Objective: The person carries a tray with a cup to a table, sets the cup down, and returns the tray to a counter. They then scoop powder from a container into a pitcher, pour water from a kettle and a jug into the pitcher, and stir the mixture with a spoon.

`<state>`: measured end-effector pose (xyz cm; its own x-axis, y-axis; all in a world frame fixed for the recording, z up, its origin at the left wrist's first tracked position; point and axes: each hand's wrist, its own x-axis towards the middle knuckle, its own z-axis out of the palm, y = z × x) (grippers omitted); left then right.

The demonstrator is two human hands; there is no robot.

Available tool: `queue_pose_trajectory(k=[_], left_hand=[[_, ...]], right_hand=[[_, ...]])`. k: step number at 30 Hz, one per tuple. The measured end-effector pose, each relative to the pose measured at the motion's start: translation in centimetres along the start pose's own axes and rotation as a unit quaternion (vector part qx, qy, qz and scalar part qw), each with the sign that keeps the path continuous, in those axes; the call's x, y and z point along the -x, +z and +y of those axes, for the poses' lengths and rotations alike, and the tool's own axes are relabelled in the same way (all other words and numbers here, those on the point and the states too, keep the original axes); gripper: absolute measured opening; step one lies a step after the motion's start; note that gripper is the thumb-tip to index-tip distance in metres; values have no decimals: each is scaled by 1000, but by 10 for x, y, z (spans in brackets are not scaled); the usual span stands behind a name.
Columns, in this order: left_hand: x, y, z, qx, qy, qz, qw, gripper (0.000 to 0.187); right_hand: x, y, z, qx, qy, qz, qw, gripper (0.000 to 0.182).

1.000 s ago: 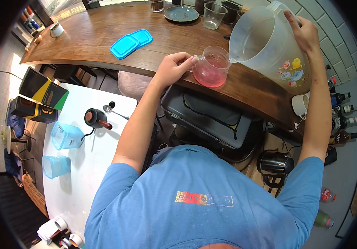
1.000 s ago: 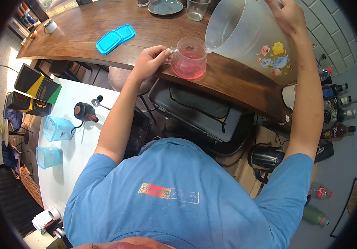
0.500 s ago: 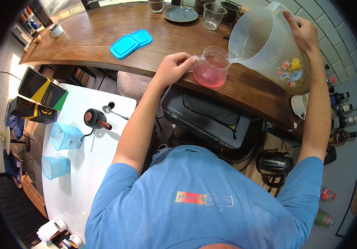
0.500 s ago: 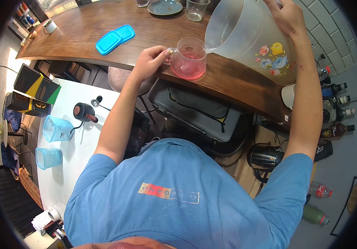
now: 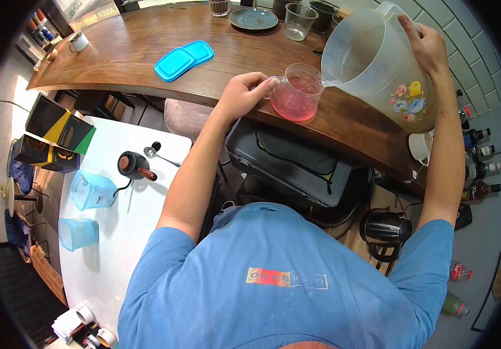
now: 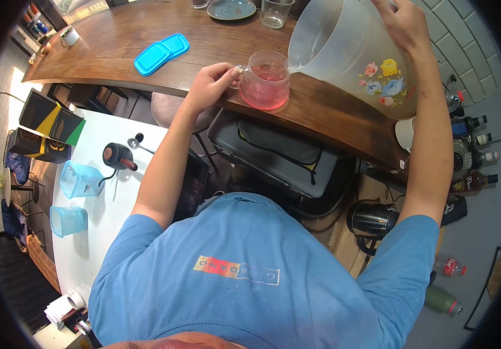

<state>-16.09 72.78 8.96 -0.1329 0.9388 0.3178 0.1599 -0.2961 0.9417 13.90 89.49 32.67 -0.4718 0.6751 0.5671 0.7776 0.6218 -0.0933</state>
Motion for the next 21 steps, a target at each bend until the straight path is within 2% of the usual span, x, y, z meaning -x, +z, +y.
queue_pose_trajectory(k=[21], left_hand=[[0,0,-1,-4,-2,-5,1000,36]], right_hand=[[-1,-1,2,-10,4,-5,1000,74]])
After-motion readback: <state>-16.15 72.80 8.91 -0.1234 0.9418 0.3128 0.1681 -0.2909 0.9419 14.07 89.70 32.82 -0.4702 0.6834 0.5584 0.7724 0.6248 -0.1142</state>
